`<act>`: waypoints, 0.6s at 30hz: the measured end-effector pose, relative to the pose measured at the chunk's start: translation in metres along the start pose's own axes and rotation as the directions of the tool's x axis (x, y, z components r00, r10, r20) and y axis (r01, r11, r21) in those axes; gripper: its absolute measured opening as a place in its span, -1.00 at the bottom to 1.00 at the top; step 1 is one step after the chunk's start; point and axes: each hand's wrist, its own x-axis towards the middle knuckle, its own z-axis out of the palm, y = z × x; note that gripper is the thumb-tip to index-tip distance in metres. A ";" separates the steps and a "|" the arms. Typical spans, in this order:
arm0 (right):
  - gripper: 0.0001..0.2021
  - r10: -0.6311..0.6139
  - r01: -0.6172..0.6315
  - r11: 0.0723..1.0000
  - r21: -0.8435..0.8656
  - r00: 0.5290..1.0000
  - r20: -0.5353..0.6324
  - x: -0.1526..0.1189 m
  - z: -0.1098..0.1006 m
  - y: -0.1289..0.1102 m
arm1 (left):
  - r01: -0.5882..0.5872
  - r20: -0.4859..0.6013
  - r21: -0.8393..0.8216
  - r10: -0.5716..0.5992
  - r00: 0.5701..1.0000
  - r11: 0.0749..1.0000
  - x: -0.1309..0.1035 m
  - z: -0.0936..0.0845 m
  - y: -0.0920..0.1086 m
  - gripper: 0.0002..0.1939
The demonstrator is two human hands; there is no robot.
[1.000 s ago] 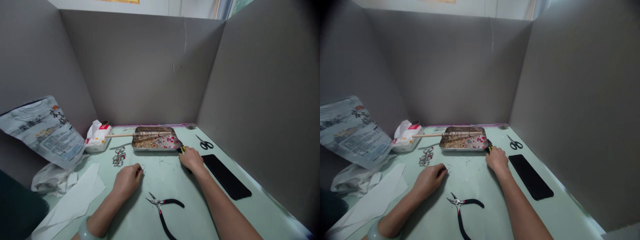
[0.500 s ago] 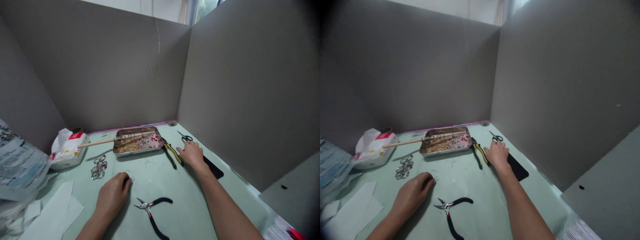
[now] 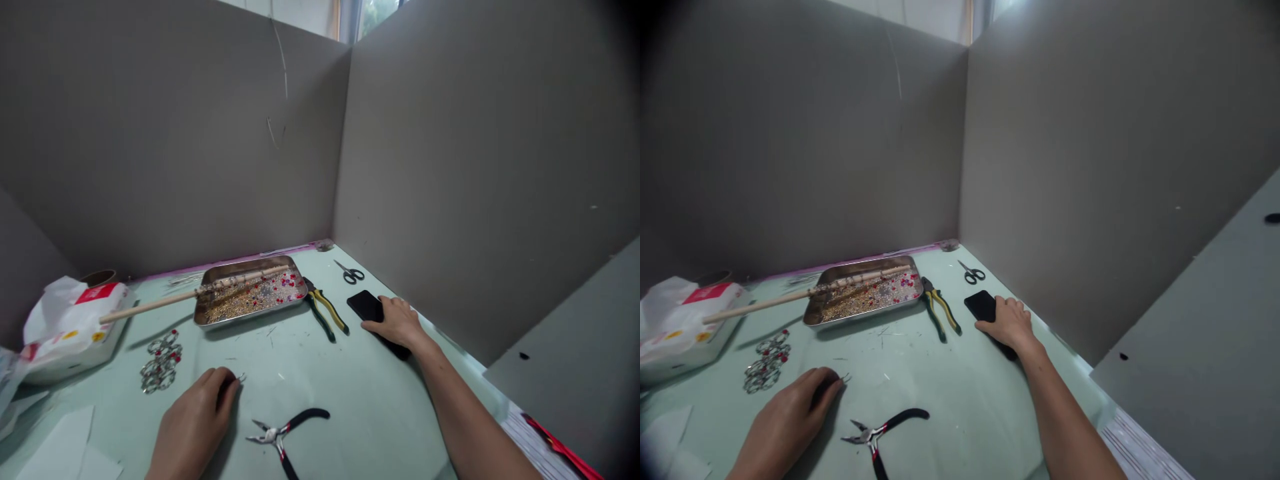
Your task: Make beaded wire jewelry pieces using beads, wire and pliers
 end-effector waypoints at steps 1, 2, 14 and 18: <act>-0.36 0.002 -0.002 1.000 0.007 1.000 -0.004 0.000 0.000 0.000 | -0.003 -0.003 -0.002 0.003 1.000 1.000 0.000 0.001 -0.001 -0.72; -0.35 0.005 -0.005 1.000 0.013 1.000 -0.010 0.000 0.001 0.000 | -0.006 -0.005 -0.005 0.006 1.000 1.000 0.001 0.001 -0.001 -0.72; -0.41 -0.029 0.034 0.996 0.079 0.997 -0.065 0.000 0.006 0.004 | 0.008 0.066 -0.090 -0.002 0.998 0.996 0.008 0.005 -0.013 -0.69; -0.37 -0.039 0.044 0.995 0.085 0.997 -0.068 -0.002 0.005 0.004 | -0.001 0.047 -0.107 0.006 0.999 0.994 0.011 0.009 -0.020 -0.69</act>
